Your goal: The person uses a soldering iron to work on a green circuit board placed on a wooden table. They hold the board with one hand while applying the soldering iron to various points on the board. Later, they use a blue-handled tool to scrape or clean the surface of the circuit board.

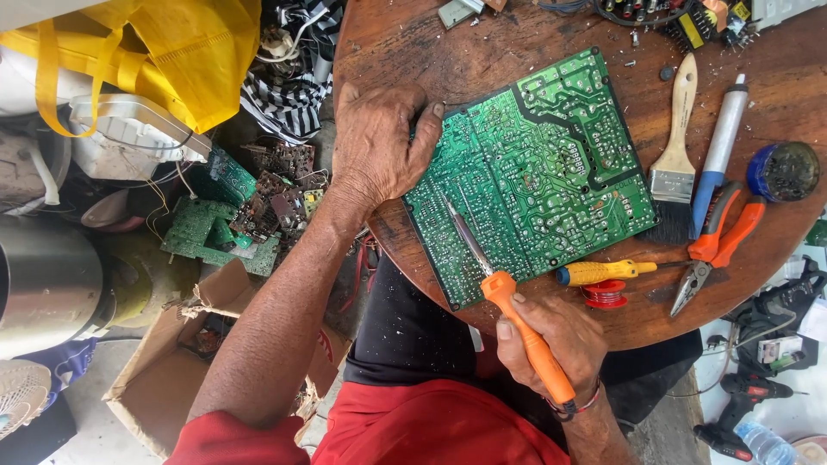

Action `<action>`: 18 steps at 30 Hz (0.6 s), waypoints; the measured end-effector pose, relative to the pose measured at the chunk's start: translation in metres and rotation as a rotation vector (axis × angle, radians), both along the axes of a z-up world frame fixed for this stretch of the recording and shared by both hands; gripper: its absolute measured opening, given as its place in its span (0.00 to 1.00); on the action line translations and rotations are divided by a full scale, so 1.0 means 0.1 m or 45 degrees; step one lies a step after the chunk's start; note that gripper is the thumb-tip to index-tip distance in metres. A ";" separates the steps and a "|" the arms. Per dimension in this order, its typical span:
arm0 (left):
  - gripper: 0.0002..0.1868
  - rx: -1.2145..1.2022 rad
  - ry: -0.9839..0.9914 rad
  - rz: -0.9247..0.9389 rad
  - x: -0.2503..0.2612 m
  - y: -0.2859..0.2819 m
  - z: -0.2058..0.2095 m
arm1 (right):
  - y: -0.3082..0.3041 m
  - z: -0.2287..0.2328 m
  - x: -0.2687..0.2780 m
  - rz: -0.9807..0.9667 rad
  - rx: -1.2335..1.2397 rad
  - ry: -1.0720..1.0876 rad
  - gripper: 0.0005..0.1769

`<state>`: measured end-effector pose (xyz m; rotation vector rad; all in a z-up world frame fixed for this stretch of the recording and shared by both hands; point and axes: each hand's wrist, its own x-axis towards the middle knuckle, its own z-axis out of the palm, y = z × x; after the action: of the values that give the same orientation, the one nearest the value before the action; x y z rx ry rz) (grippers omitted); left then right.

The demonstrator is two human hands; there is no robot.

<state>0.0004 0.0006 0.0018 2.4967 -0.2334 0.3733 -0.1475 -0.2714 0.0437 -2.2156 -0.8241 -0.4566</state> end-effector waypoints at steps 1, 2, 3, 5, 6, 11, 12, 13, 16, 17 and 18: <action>0.22 0.015 0.012 0.001 0.00 0.00 0.00 | 0.00 0.00 0.01 -0.003 0.007 -0.002 0.12; 0.22 0.025 0.029 -0.003 -0.01 -0.01 -0.01 | -0.01 0.01 -0.01 -0.010 0.009 0.002 0.12; 0.22 0.021 0.032 -0.005 -0.02 -0.01 -0.03 | -0.01 0.02 -0.02 -0.013 0.005 0.005 0.12; 0.23 -0.057 -0.044 -0.024 -0.02 0.01 -0.07 | 0.01 0.03 -0.01 -0.013 0.009 0.010 0.13; 0.23 -0.055 -0.044 -0.022 -0.02 0.00 -0.05 | -0.01 0.01 -0.02 -0.011 0.011 0.010 0.13; 0.22 -0.020 -0.007 -0.006 -0.01 0.00 -0.05 | -0.02 -0.06 -0.04 0.001 0.006 0.001 0.13; 0.22 -0.019 -0.009 -0.007 0.00 0.00 -0.04 | -0.02 -0.07 -0.04 0.000 0.006 0.000 0.13; 0.22 -0.021 -0.009 -0.001 0.00 -0.01 -0.04 | -0.03 -0.08 -0.04 0.004 0.010 -0.009 0.13; 0.22 -0.030 -0.007 0.005 -0.02 0.01 -0.05 | -0.02 -0.13 -0.06 0.011 0.011 -0.034 0.14; 0.23 -0.039 -0.010 0.000 -0.01 0.00 -0.06 | -0.01 -0.14 -0.07 0.007 0.006 -0.055 0.14; 0.23 -0.038 -0.012 0.001 -0.01 0.00 -0.04 | 0.03 -0.11 -0.02 0.008 0.007 -0.057 0.14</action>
<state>-0.0003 0.0004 -0.0026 2.4663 -0.2296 0.3864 -0.1500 -0.2689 0.0331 -2.2041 -0.8522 -0.5067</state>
